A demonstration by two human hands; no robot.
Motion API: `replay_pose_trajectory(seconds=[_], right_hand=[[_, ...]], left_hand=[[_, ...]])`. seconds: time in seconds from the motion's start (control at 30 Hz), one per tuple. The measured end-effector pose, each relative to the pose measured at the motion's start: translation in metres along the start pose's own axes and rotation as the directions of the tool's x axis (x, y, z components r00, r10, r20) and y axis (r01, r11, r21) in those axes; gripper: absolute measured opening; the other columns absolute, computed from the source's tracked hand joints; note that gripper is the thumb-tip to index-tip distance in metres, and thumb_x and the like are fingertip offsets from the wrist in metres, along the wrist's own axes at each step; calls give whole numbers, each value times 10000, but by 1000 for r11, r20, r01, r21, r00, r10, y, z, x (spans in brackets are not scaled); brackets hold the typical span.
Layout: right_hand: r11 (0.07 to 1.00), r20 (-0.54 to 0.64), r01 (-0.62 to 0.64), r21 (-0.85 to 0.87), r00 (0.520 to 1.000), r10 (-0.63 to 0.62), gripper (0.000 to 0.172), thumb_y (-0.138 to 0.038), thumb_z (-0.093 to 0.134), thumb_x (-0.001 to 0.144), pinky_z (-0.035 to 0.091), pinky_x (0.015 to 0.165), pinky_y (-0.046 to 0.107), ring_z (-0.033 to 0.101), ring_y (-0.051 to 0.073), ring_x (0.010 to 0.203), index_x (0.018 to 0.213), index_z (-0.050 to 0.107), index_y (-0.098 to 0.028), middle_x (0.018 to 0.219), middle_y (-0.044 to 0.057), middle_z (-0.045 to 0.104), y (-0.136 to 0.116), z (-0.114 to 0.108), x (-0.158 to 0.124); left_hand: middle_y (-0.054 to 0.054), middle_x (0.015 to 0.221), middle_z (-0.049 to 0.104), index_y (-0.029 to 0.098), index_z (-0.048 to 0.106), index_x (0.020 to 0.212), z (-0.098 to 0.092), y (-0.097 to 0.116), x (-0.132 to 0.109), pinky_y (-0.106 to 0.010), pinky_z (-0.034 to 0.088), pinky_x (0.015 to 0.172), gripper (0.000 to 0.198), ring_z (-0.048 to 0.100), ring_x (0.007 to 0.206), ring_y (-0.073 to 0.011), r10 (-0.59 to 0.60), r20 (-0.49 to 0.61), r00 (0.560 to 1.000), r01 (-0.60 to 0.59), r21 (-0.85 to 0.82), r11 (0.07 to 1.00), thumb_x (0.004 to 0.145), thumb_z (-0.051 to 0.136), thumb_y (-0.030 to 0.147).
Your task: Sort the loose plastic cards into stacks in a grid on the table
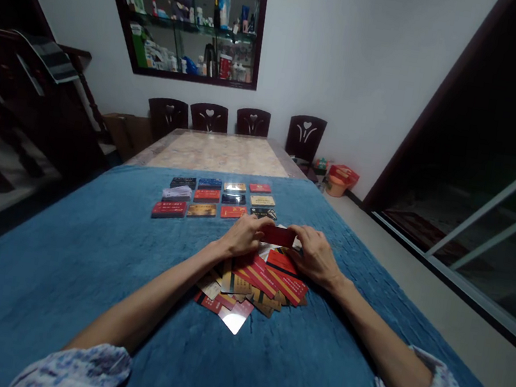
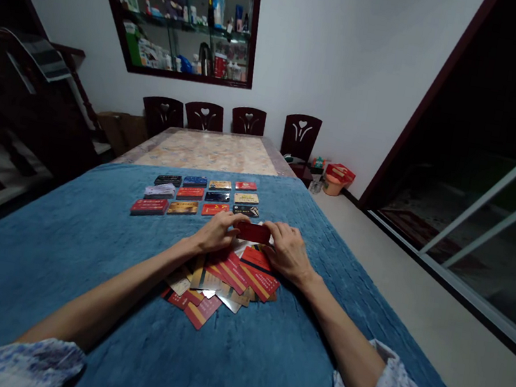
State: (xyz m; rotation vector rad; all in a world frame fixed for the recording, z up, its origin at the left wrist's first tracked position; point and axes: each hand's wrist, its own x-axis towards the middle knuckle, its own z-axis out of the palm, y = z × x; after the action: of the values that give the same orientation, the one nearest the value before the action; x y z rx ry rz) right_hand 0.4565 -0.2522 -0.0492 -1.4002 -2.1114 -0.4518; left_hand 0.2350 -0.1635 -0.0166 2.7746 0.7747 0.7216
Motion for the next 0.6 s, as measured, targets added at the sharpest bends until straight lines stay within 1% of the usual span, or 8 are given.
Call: replay_pose_trajectory(seconds=[0.2,0.3,0.43,0.6], right_hand=[[997,8,-7,-74,1000,7,370,-327,563,926,396,857,405,564,314,1032,1253,550,-154,1130,172,651,-5,-1,4],[992,-29,-3,-125,1000,-1,358,-301,525,929,392,845,395,561,299,1006,1248,557,-142,1113,167,657,-7,0,5],[979,-107,5,-202,994,-27,345,-265,521,908,398,819,377,555,281,976,1216,577,-119,1086,162,660,-9,1,7],[969,-148,-20,-248,989,-17,354,-281,553,894,406,807,377,529,293,1027,1213,601,-137,1138,169,630,-12,-5,8]], left_hand=[[-70,1031,724,185,660,1181,-5,0,1,-330,516,861,440,656,923,-209,5,-11,1000,-6,-70,998,774,585,35],[-61,1017,715,194,655,1182,-5,-1,1,-323,519,851,454,654,916,-205,9,-19,1000,-10,-73,997,763,593,30],[-62,971,691,191,626,1222,-5,-2,1,-340,521,839,481,637,890,-212,9,-29,1000,-10,-17,1000,766,593,42],[-94,1102,667,183,582,1241,-7,0,1,-394,501,919,501,597,998,-241,88,-41,995,-86,56,995,762,567,37]])
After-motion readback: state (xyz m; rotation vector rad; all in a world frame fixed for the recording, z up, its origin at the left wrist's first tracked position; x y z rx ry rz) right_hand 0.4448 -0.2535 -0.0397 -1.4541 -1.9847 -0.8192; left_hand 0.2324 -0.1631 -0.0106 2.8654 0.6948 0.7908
